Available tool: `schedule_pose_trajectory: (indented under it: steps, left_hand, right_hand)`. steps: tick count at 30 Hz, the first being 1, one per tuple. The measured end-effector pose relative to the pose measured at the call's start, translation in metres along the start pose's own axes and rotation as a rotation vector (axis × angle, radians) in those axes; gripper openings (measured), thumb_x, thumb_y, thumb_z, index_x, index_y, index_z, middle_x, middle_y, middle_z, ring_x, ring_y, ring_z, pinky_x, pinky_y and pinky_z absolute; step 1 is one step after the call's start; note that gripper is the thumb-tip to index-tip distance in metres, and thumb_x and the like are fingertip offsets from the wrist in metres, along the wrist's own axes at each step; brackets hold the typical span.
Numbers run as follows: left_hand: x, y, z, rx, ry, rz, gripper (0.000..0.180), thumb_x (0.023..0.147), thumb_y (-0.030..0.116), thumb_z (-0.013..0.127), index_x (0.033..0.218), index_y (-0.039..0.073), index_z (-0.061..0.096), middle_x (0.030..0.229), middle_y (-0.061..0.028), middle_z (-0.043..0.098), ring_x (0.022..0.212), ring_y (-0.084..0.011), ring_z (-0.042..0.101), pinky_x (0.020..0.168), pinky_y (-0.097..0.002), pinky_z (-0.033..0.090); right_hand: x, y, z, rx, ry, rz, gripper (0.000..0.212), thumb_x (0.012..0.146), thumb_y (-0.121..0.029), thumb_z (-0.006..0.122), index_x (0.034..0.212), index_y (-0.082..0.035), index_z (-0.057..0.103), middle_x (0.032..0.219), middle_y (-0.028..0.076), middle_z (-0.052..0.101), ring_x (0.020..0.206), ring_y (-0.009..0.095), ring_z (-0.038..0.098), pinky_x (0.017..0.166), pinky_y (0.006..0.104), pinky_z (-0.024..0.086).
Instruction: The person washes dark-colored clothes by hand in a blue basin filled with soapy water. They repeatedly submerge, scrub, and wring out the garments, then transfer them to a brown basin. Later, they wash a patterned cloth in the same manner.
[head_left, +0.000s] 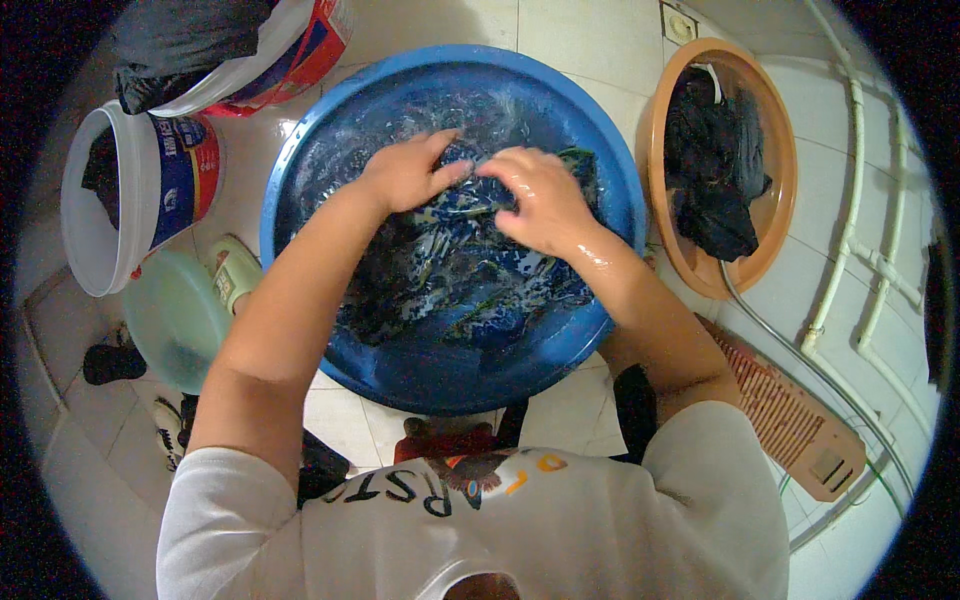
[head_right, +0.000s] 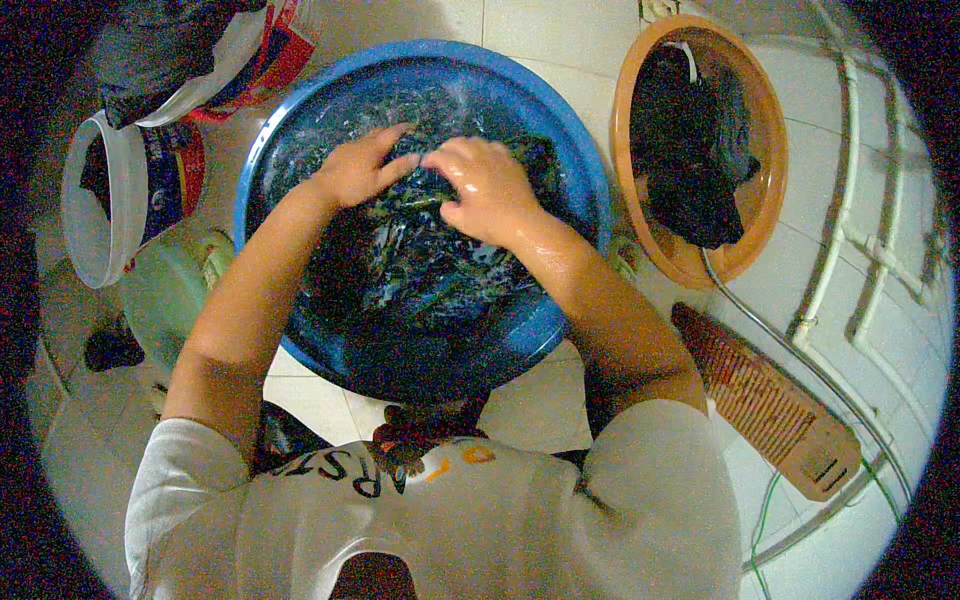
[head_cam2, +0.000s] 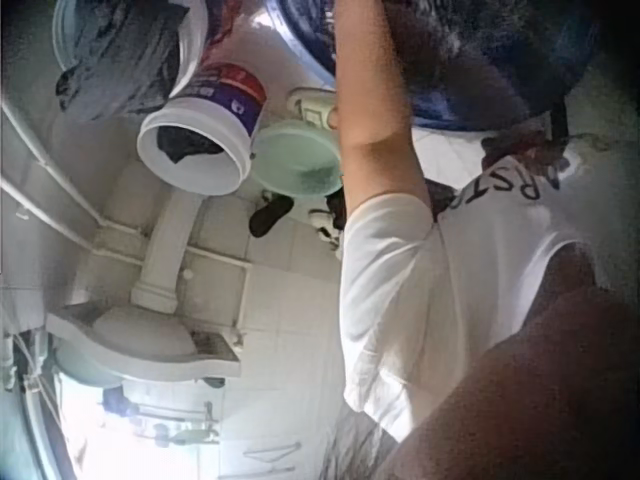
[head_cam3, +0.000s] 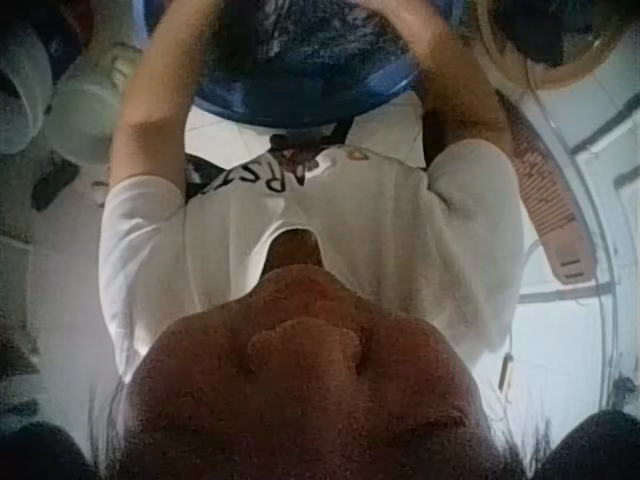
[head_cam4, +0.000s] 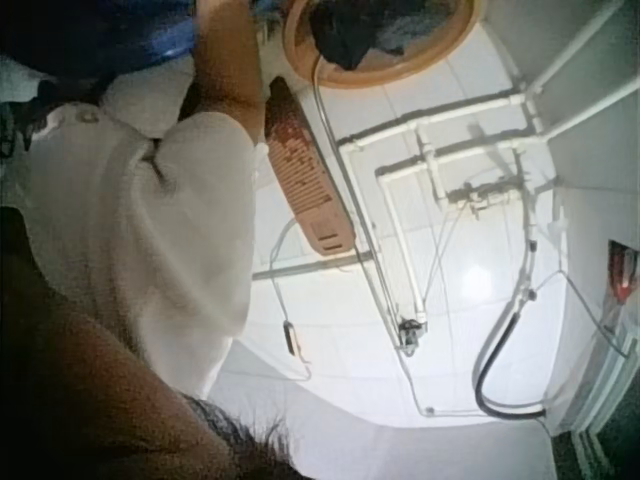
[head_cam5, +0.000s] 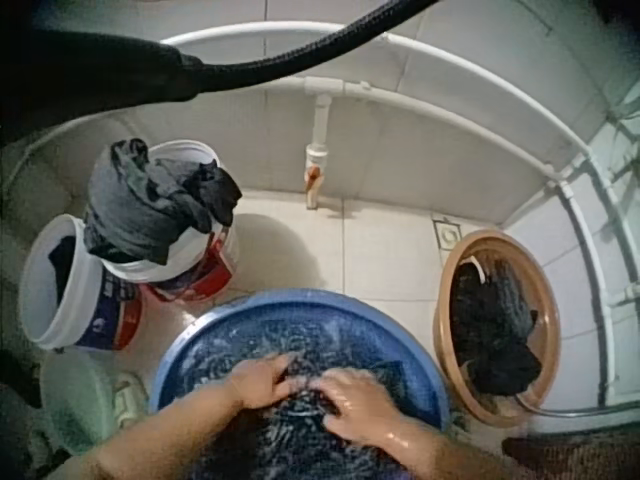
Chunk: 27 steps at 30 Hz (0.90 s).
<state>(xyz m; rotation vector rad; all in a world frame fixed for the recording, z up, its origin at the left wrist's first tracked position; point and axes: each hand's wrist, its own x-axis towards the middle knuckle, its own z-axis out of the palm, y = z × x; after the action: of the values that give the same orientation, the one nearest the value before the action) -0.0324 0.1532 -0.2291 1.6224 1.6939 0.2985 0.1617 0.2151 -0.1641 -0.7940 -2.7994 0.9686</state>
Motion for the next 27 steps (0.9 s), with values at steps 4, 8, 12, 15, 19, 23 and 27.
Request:
schedule_pose_trajectory:
  steps: [4, 8, 12, 15, 19, 23, 27]
  left_hand:
    - [-0.036, 0.009, -0.008, 0.065, -0.131, -0.106, 0.093, 0.057, 0.064, 0.062, 0.125, 0.006, 0.035, 0.092, -0.0216, 0.059, 0.09, -0.0367, 0.056, 0.08, -0.0415, 0.043]
    - [-0.053, 0.011, 0.008, 0.205, -0.049, -0.346, 0.085, 0.067, 0.052, 0.062, 0.131, 0.01, 0.025, 0.112, -0.0238, 0.048, 0.1, -0.037, 0.05, 0.079, -0.0407, 0.043]
    - [-0.069, 0.0, 0.032, 0.554, 0.023, -0.146, 0.088, 0.071, 0.048, 0.061, 0.136, 0.013, 0.012, 0.131, -0.023, 0.026, 0.117, -0.0386, 0.033, 0.09, -0.0443, 0.034]
    - [-0.062, 0.013, 0.016, 0.641, -0.127, -0.088, 0.089, 0.07, 0.05, 0.061, 0.136, 0.018, 0.011, 0.133, -0.0235, 0.025, 0.121, -0.0377, 0.027, 0.098, -0.0456, 0.026]
    - [-0.039, -0.002, 0.01, 0.277, -0.255, -0.169, 0.084, 0.069, 0.051, 0.061, 0.135, 0.018, 0.02, 0.13, -0.0215, 0.033, 0.118, -0.033, 0.034, 0.098, -0.0384, 0.028]
    - [-0.011, -0.055, 0.03, -0.123, -0.249, -0.134, 0.075, 0.069, 0.03, 0.066, 0.131, 0.008, 0.029, 0.121, -0.0173, 0.046, 0.107, -0.0268, 0.047, 0.092, -0.0307, 0.036]
    - [-0.023, -0.023, 0.013, -1.51, 0.119, -0.456, 0.072, 0.07, 0.027, 0.067, 0.129, 0.004, 0.031, 0.12, -0.0113, 0.047, 0.107, -0.0276, 0.047, 0.09, -0.0379, 0.038]
  right_hand:
    - [-0.025, 0.022, 0.009, -0.349, 0.361, 0.043, 0.048, 0.067, -0.036, 0.066, 0.109, -0.015, 0.053, 0.126, 0.012, 0.038, 0.114, 0.033, 0.035, 0.091, 0.0441, 0.028]
    - [-0.044, 0.023, 0.051, -0.445, -0.026, 0.33, 0.073, 0.068, -0.057, 0.055, 0.131, -0.03, 0.029, 0.14, 0.019, 0.01, 0.126, 0.043, 0.011, 0.091, 0.0653, 0.015]
    - [-0.028, 0.024, 0.068, -0.525, -0.262, 0.374, 0.067, 0.068, -0.05, 0.06, 0.127, -0.028, 0.038, 0.139, 0.016, 0.016, 0.125, 0.04, 0.017, 0.093, 0.065, 0.014]
    - [-0.019, 0.051, 0.093, -0.564, -0.386, 0.347, 0.057, 0.074, -0.047, 0.054, 0.124, -0.024, 0.042, 0.136, 0.018, 0.02, 0.126, 0.037, 0.017, 0.095, 0.0618, 0.015]
    - [-0.005, 0.085, 0.104, -0.393, -0.32, 0.283, 0.048, 0.077, -0.031, 0.049, 0.12, -0.011, 0.045, 0.127, 0.017, 0.037, 0.117, 0.031, 0.035, 0.096, 0.0438, 0.029]
    - [0.009, 0.083, 0.096, -0.019, -0.216, 0.474, 0.054, 0.071, -0.033, 0.055, 0.119, -0.012, 0.045, 0.12, 0.017, 0.045, 0.112, 0.034, 0.041, 0.094, 0.0395, 0.034]
    - [0.019, 0.014, 0.063, 0.026, 0.171, 0.481, 0.05, 0.061, -0.023, 0.064, 0.109, -0.015, 0.051, 0.112, 0.02, 0.047, 0.102, 0.037, 0.047, 0.087, 0.041, 0.04]
